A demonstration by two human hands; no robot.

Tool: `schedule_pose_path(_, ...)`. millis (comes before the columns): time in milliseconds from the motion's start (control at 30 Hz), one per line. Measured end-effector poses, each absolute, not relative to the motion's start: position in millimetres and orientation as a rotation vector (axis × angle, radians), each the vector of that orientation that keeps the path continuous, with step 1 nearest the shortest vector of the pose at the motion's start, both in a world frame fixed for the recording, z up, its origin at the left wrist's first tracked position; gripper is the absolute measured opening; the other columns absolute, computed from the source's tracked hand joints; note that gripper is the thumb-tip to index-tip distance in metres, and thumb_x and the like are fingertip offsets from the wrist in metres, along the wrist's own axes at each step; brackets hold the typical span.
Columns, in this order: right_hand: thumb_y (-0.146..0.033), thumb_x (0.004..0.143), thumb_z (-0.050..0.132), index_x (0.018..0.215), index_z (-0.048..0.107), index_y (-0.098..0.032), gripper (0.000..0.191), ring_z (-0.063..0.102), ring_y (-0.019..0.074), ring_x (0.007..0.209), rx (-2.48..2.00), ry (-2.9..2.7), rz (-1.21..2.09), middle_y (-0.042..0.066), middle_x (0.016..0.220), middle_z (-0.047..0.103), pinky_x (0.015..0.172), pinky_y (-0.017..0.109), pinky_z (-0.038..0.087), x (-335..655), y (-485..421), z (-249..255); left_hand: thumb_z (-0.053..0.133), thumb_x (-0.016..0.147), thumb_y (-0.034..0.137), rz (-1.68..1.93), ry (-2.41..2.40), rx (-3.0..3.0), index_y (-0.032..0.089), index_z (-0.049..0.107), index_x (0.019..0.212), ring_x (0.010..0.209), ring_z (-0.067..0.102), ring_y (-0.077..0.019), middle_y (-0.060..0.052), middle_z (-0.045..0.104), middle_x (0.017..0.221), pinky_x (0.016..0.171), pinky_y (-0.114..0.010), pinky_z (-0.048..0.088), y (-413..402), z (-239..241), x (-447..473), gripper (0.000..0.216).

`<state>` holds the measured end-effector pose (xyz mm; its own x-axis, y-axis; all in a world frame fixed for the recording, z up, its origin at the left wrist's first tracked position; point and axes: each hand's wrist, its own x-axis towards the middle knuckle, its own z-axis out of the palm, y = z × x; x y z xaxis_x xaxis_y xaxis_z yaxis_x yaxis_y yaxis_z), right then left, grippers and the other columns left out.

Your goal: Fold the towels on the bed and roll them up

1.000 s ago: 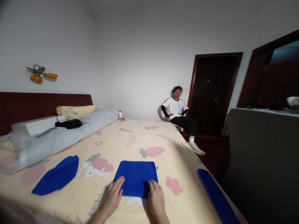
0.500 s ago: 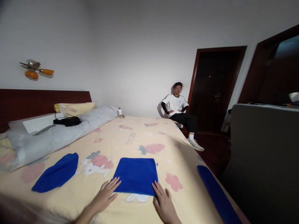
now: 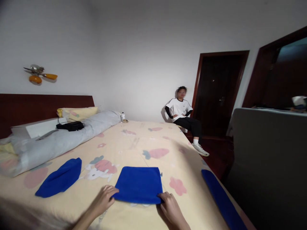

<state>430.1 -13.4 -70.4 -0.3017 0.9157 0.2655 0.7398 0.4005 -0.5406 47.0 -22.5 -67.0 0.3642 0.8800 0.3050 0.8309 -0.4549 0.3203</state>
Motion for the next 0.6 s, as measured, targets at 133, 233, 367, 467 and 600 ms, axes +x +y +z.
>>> schedule_pose_path(133,-0.016,0.064,0.039,0.079,0.066,-0.017,0.031,0.060,0.0181,0.077,-1.298,-1.933,0.822,0.003,0.078,0.069,0.072,0.028,0.043,438.1,-24.3,-68.4,0.050,0.071,0.014,0.835,1.562,2.072,0.026,0.071,0.103,0.092,0.065,-0.0189,0.000,0.073,0.105,0.087,-0.029,0.050,-30.5,-83.1,36.8,0.040)
schedule_pose_path(233,-0.018,0.064,0.039,0.082,0.063,-0.017,0.030,0.059,0.0176,0.073,-1.261,-1.826,0.897,0.002,0.075,0.067,0.068,0.027,0.043,437.6,-20.5,-69.4,0.047,0.073,0.017,0.904,1.569,1.884,0.022,0.067,0.109,0.084,0.065,-0.0174,-0.002,0.072,0.105,0.078,-0.027,0.052,-28.5,-87.0,39.7,0.041)
schedule_pose_path(367,-0.025,0.075,0.042,0.107,0.062,-0.018,0.038,0.064,0.0222,0.084,-1.411,-1.824,0.695,0.006,0.091,0.070,0.076,0.031,0.047,435.0,-8.3,-83.1,0.047,0.077,0.017,0.864,1.825,1.938,0.021,0.064,0.112,0.082,0.065,-0.0187,-0.003,0.071,0.093,0.079,-0.030,0.051,-23.2,-89.8,46.4,0.039)
schedule_pose_path(467,-0.023,0.075,0.045,0.115,0.062,-0.016,0.044,0.062,0.0297,0.099,-1.619,-1.844,0.234,0.014,0.105,0.068,0.087,0.040,0.047,425.3,-5.7,-96.4,0.047,0.076,0.011,0.810,2.091,2.078,0.024,0.061,0.121,0.106,0.061,-0.0231,-0.006,0.069,0.114,0.095,-0.037,0.046,-22.1,-97.2,54.0,0.049)
schedule_pose_path(600,-0.021,0.077,0.048,0.135,0.051,-0.020,0.058,0.052,0.0317,0.122,-1.492,-1.963,-0.107,0.014,0.136,0.055,0.102,0.046,0.041,382.7,-15.9,-105.6,0.040,0.084,0.011,0.782,2.089,2.293,0.028,0.040,0.145,0.134,0.043,-0.0230,-0.003,0.049,0.147,0.110,-0.042,0.036,-26.3,-107.1,92.0,0.064)
